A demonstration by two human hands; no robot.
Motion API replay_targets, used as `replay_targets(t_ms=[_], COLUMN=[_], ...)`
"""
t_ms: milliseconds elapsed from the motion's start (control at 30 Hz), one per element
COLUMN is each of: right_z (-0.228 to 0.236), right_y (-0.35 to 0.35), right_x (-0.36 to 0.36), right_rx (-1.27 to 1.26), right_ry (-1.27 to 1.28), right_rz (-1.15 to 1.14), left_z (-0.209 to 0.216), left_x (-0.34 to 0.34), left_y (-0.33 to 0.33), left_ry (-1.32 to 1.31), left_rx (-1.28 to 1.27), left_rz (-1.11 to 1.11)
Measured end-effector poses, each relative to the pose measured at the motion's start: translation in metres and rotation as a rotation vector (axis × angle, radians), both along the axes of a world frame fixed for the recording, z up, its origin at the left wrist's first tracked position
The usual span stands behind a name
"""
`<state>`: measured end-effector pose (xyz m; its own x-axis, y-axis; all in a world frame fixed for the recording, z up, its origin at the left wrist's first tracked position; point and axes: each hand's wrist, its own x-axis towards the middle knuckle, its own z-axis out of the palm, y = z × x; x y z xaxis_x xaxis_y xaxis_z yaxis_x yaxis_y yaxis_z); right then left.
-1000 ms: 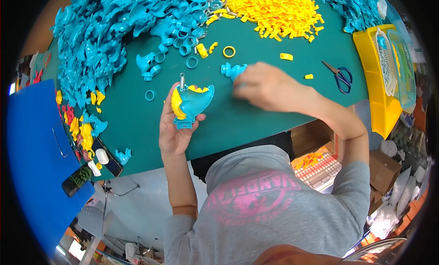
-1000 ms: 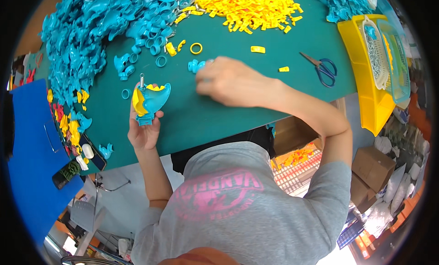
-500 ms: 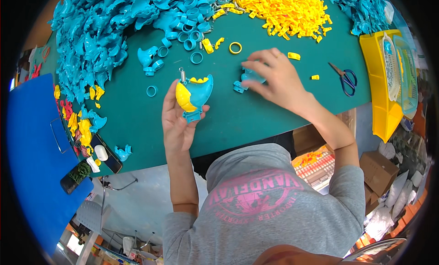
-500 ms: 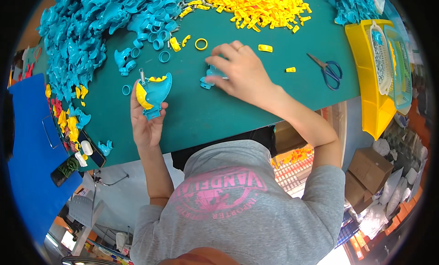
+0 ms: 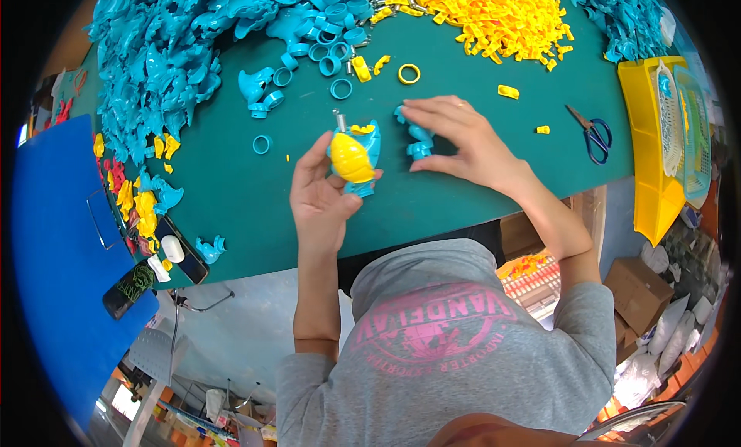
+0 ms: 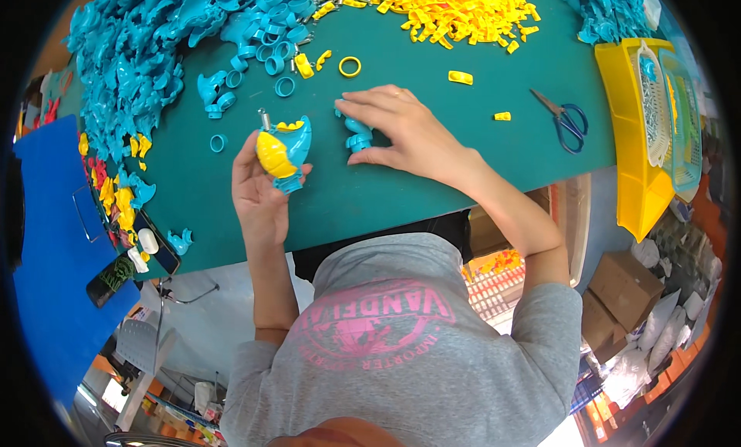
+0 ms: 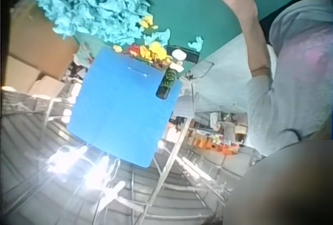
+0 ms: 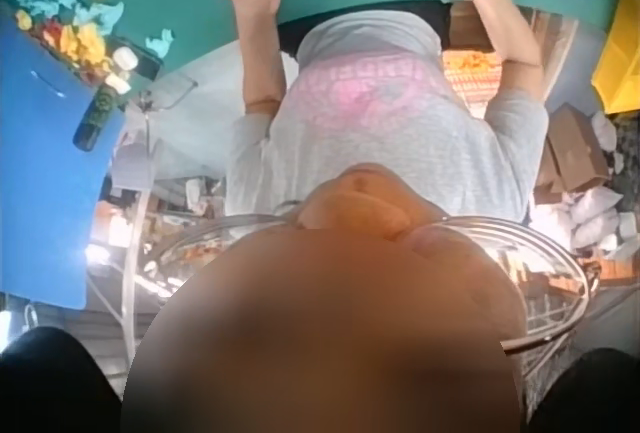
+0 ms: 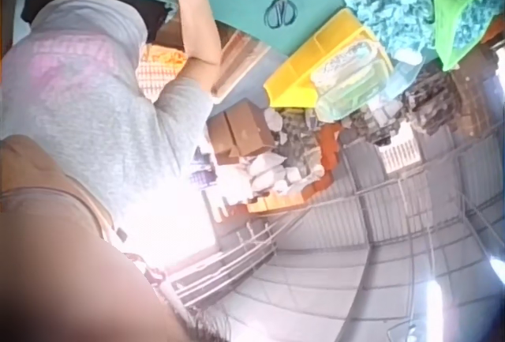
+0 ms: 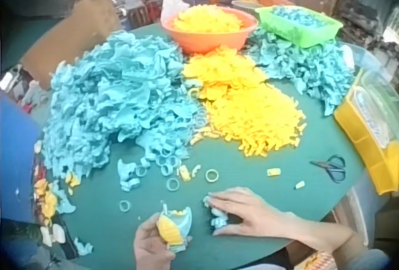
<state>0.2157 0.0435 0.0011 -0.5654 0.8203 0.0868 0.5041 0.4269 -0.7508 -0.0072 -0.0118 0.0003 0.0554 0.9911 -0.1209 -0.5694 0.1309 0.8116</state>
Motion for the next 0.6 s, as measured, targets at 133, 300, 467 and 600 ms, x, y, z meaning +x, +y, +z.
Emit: replay_targets(t_ms=[133,300,467,600], right_z=[0.016,0.015,0.012,0.013], right_y=[-0.016,-0.024,-0.027,-0.029], right_x=[-0.005,-0.011,-0.007,-0.01], right_rx=[-0.116,-0.027,0.003,0.029], right_ry=[0.471,0.544,0.558,0.547], right_rz=[-0.08,-0.023,-0.013,-0.03], left_z=[0.004,0.011,0.012,0.013], left_x=[0.012,0.022,0.025,0.029], left_y=[-0.004,-0.004,-0.007,-0.007], left_ry=[0.129,0.092,0.123,0.161], left_rx=[0.004,0.113,0.118,0.105], left_rz=[-0.048,-0.127,-0.164,-0.166])
